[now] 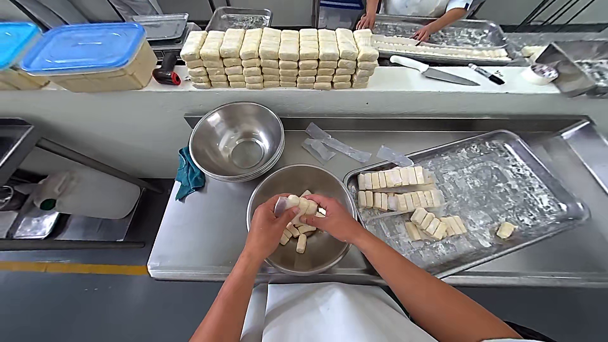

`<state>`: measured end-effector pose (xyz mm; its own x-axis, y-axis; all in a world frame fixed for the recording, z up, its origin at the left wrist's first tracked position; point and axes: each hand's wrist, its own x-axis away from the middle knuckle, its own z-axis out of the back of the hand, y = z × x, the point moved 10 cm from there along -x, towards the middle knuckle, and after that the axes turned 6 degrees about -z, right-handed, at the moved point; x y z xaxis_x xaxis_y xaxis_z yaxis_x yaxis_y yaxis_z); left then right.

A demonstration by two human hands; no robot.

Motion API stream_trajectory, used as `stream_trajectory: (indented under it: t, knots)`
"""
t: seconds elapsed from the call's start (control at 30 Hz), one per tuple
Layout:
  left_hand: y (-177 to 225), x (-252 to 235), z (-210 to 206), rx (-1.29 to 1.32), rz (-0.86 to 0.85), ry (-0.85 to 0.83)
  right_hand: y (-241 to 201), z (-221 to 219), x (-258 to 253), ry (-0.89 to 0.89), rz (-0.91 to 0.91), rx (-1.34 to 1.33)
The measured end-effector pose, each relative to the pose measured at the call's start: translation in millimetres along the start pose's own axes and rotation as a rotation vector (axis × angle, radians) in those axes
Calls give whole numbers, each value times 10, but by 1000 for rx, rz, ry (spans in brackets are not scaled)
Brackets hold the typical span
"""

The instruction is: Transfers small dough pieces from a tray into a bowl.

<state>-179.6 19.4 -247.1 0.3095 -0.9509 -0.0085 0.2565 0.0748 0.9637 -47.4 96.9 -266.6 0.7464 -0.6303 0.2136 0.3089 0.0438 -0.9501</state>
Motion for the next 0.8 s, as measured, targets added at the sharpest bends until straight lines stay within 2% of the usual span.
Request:
stream_trajectory:
  t: [0.1,0.23,0.3,0.4,0.5,0.63,0.73,0.8]
  knots:
    - [-80,49,-37,72,4,98,80,-12,12,20,-51,-163]
    - [3,91,-41,-196,-61,244,155,89,36,239,-31,62]
    - [8,111,51,-181,-83,308,175,112,63,259,-54,85]
    - [-60,99,135,-4,-35,250,230,162,66,205,-61,97]
    - [-92,79,20,135,-42,136,224,94,52,121,-23,82]
    - [0,22,-205,84,-78,0,163,-145,-1,-22,50,266]
    - [273,64,-137,-37,-217,72,142,-151,-36,77,196,555]
    - [497,110,53,-102,-335,195,231,-15,-96,155,163,614]
